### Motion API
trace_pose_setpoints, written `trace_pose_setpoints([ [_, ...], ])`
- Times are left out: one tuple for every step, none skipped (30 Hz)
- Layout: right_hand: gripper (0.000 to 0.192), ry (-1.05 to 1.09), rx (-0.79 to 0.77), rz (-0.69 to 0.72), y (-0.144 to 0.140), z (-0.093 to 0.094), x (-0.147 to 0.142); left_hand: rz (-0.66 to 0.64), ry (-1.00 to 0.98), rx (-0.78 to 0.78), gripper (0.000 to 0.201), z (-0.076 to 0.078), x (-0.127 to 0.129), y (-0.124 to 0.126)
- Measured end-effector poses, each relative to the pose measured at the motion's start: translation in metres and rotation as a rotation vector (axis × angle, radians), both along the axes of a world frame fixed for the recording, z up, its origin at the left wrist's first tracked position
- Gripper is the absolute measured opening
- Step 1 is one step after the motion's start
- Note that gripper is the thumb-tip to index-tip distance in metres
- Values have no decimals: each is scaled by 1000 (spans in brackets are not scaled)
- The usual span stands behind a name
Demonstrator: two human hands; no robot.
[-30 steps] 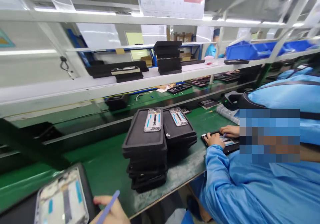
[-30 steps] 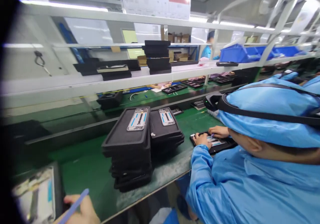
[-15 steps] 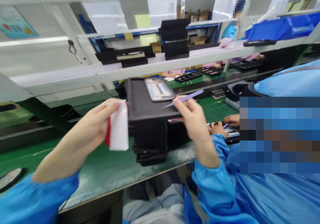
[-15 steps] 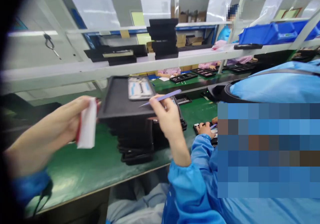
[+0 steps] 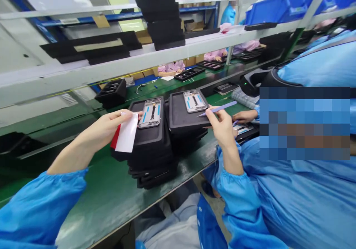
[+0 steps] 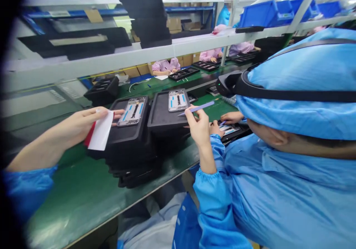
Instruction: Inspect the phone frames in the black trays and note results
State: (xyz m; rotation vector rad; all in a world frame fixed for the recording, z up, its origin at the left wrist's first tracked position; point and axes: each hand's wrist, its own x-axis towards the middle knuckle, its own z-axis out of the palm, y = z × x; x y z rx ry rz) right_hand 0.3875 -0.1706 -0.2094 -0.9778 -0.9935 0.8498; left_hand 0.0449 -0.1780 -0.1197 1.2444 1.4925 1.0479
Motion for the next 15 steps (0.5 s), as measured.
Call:
trace_pose_setpoints([
  [54,2,-13,4,0,-2,-2,24,24,-12,41,-3,-1,1],
  [54,-5,-21,4,1,-4,-4,51,46,-24,44,-6,-3,2],
  [55,-20,-25,0,2,-6,-6,70,62,-34,47,-10,-5,3],
  [55,-38,-26,-5,4,-7,-8,71,66,-42,49,-14,-8,4],
  [55,-53,-28,-7,6,-8,-9,62,60,-47,52,-18,-11,6],
  [55,-63,-29,-8,8,-9,-10,50,51,-42,56,-21,-13,7],
  [55,-70,-30,-6,11,-8,-10,45,45,-32,61,-24,-14,8],
  [55,-72,-33,-3,14,-8,-9,38,46,-33,69,-24,-15,9],
  [55,-72,-36,1,16,-6,-8,26,48,-39,77,-22,-14,8],
  [55,-68,-40,5,19,-4,-7,11,48,-46,85,-19,-13,7],
  [55,-62,-44,9,22,-2,-5,-10,45,-50,90,-15,-10,5],
  [57,-55,-46,14,25,-1,-2,-40,39,-50,91,-11,-8,4],
  [59,-48,-46,17,28,0,1,-63,33,-32,88,-7,-5,2],
  [61,-43,-44,19,32,1,5,-83,28,-7,82,-4,-3,2],
  [63,-41,-39,20,36,1,8,-93,24,15,77,-2,-1,1],
])
